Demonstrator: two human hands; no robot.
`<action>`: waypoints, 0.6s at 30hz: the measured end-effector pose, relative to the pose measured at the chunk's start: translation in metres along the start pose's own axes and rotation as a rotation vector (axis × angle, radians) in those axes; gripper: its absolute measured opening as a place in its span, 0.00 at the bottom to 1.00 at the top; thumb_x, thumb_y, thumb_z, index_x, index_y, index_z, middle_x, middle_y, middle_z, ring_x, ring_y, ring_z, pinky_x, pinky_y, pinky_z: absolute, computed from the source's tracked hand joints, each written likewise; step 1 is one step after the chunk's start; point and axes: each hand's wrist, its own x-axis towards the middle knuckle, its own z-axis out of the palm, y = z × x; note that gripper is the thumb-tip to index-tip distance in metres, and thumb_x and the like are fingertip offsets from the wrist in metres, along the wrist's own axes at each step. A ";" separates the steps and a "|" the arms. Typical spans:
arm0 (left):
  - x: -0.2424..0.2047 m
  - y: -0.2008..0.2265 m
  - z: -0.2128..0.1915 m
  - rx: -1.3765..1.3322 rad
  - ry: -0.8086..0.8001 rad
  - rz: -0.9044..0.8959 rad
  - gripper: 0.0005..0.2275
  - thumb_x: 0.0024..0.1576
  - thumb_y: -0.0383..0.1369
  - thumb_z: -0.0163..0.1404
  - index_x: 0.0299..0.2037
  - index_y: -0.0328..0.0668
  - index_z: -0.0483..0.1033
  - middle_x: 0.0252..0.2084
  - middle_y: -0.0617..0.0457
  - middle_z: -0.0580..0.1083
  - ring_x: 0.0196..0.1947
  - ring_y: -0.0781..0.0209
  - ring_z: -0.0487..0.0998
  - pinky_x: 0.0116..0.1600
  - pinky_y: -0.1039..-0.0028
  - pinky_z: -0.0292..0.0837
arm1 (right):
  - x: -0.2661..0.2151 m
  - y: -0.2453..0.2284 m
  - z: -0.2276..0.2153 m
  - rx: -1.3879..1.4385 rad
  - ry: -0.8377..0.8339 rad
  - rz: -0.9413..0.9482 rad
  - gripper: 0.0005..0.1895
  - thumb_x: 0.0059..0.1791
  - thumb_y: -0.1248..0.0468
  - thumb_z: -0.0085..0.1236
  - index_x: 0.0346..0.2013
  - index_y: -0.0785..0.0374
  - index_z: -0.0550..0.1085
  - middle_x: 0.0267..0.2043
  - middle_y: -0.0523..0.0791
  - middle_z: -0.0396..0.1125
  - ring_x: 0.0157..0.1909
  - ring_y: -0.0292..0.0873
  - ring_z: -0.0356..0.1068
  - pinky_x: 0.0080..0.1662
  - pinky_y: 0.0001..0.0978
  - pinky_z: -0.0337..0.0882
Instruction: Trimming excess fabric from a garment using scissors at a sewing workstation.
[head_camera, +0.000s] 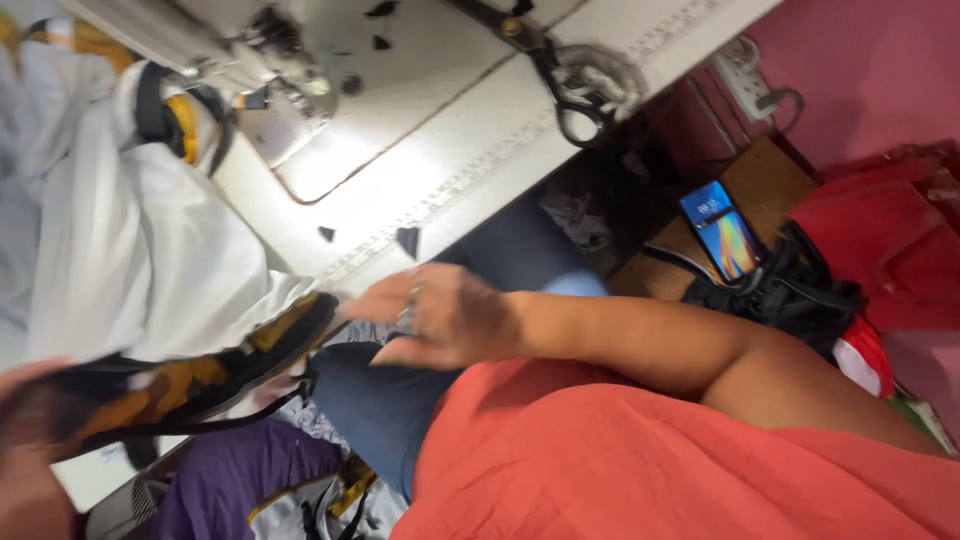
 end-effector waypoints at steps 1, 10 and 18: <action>0.030 -0.044 -0.019 0.005 0.032 -0.013 0.11 0.77 0.38 0.33 0.55 0.42 0.67 0.53 0.51 0.67 0.51 0.61 0.68 0.55 0.76 0.63 | -0.007 0.006 -0.011 0.021 -0.005 -0.028 0.21 0.53 0.54 0.49 0.56 0.63 0.66 0.50 0.47 0.69 0.50 0.48 0.73 0.49 0.40 0.74; 0.029 0.056 0.033 0.166 -0.061 0.488 0.07 0.53 0.28 0.51 0.39 0.40 0.79 0.33 0.48 0.76 0.36 0.51 0.75 0.42 0.66 0.66 | -0.033 0.117 -0.117 -0.882 0.013 0.177 0.21 0.43 0.67 0.66 0.50 0.67 0.76 0.52 0.54 0.66 0.49 0.56 0.67 0.50 0.49 0.65; 0.031 0.069 0.020 -0.169 -0.221 -0.089 0.09 0.58 0.36 0.42 0.40 0.44 0.73 0.21 0.54 0.71 0.15 0.64 0.74 0.25 0.75 0.63 | -0.098 0.171 -0.150 -0.878 -0.260 0.490 0.25 0.50 0.69 0.43 0.61 0.70 0.74 0.49 0.55 0.73 0.45 0.51 0.72 0.52 0.31 0.70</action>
